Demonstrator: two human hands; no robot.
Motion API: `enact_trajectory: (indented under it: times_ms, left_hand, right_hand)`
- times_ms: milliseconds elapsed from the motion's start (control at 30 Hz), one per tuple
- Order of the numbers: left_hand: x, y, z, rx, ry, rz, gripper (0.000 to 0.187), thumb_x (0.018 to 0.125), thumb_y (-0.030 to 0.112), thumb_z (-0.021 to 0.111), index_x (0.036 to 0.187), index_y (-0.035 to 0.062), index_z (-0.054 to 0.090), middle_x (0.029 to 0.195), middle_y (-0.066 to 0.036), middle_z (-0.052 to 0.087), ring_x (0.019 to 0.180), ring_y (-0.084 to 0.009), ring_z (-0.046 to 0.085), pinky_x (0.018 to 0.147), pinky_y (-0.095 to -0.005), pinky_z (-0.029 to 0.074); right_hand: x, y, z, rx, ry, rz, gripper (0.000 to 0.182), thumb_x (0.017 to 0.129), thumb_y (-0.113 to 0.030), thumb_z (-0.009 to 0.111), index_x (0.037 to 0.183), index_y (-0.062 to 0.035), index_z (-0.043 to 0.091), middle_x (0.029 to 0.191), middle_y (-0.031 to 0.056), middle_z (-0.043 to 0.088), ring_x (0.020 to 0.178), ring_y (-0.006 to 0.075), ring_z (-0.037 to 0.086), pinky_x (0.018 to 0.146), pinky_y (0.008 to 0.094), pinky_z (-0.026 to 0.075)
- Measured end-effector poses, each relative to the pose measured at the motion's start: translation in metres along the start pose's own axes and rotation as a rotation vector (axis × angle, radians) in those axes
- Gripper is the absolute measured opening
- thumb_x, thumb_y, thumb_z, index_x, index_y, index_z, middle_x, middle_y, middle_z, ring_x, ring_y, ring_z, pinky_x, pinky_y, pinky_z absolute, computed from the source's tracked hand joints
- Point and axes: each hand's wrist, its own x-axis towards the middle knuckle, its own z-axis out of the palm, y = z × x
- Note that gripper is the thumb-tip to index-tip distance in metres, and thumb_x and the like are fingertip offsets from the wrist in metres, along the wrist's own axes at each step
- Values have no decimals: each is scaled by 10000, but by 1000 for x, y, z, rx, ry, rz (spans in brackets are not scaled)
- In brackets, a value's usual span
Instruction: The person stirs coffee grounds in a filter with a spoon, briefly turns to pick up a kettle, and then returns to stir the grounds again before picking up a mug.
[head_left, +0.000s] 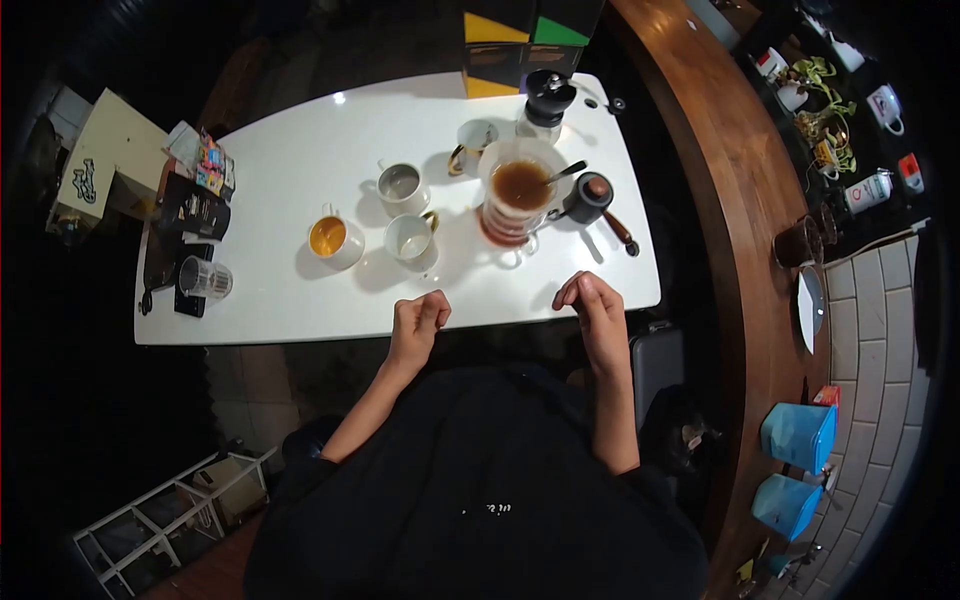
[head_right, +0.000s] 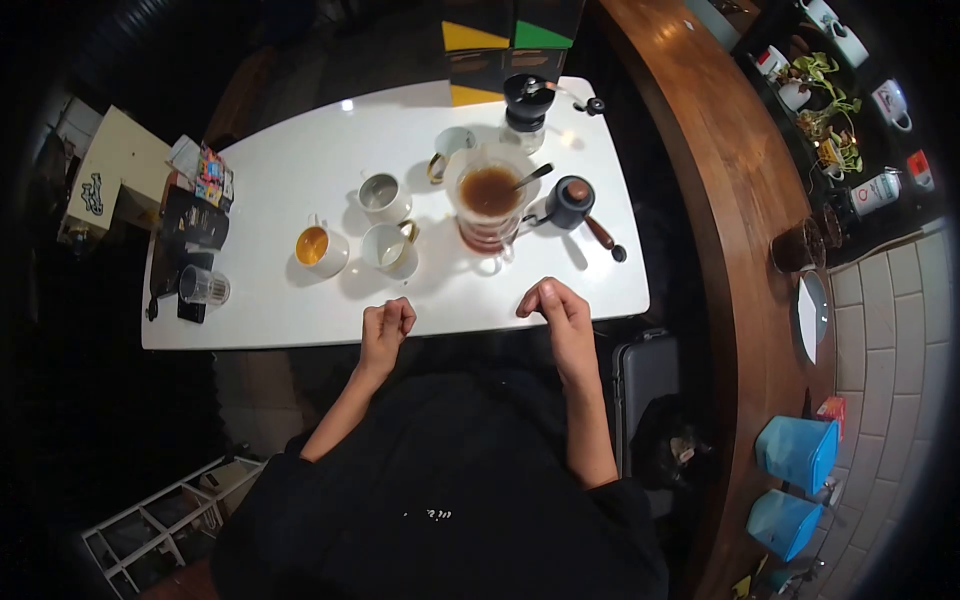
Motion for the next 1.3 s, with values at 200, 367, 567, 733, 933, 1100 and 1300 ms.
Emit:
enact_trajectory:
  times_ms: [200,367,567,733,933,1100,1300]
  left_hand:
    - [55,-2,64,81,325,12,187,1047,125,685,936,27,571,665,43,404,616,-40,354,557,-239,285]
    - [71,-5,98,45,498,67,123,1049,95,675,1124,31,602,710,44,480,644,-33,429,601,-227,352]
    - [56,-29,106,-96,361,-140,142,1120,130,560,1191,11,592,769,-11,589,673,-75,520,668,-242,445]
    - [71,-16,126,24,430,-95,273,1158,249,505,1112,7,622,640,-3,544,620,-63,522,611,-250,420]
    - [72,-9,109,-32,285,-295,209,1096,149,619,943,8,639,571,68,414,573,-28,463,530,-215,339]
    - [81,-19,110,228,450,-127,231,1017,120,722,1136,-7,571,823,5,513,632,-40,508,562,-218,399]
    - [96,-17,92,533,498,42,710,870,107,862,1424,8,429,1284,-134,490,1070,-206,611,845,-359,536]
  right_hand:
    - [30,-2,-42,-51,-55,24,417,1160,-319,472,928,-8,626,902,65,648,892,160,631,889,323,498]
    - [52,-5,-80,-74,-227,120,389,1155,-294,490,962,6,645,908,60,649,884,146,618,868,306,499]
    - [71,-7,-97,-58,-322,184,299,1141,-218,513,1018,14,657,931,49,650,889,129,605,854,290,494]
    - [79,-7,-97,-2,-308,208,219,1114,-160,544,1035,13,653,959,24,648,910,105,601,857,263,492]
    - [89,-3,-115,-257,-413,192,300,1121,-213,548,980,16,682,900,33,689,888,113,642,844,279,511]
    - [94,-8,-111,-214,-346,228,288,1126,-192,523,1009,21,677,854,48,676,885,119,655,848,282,516]
    - [99,-8,-78,-126,-129,118,223,1094,-187,603,987,8,607,783,20,601,757,99,589,742,271,482]
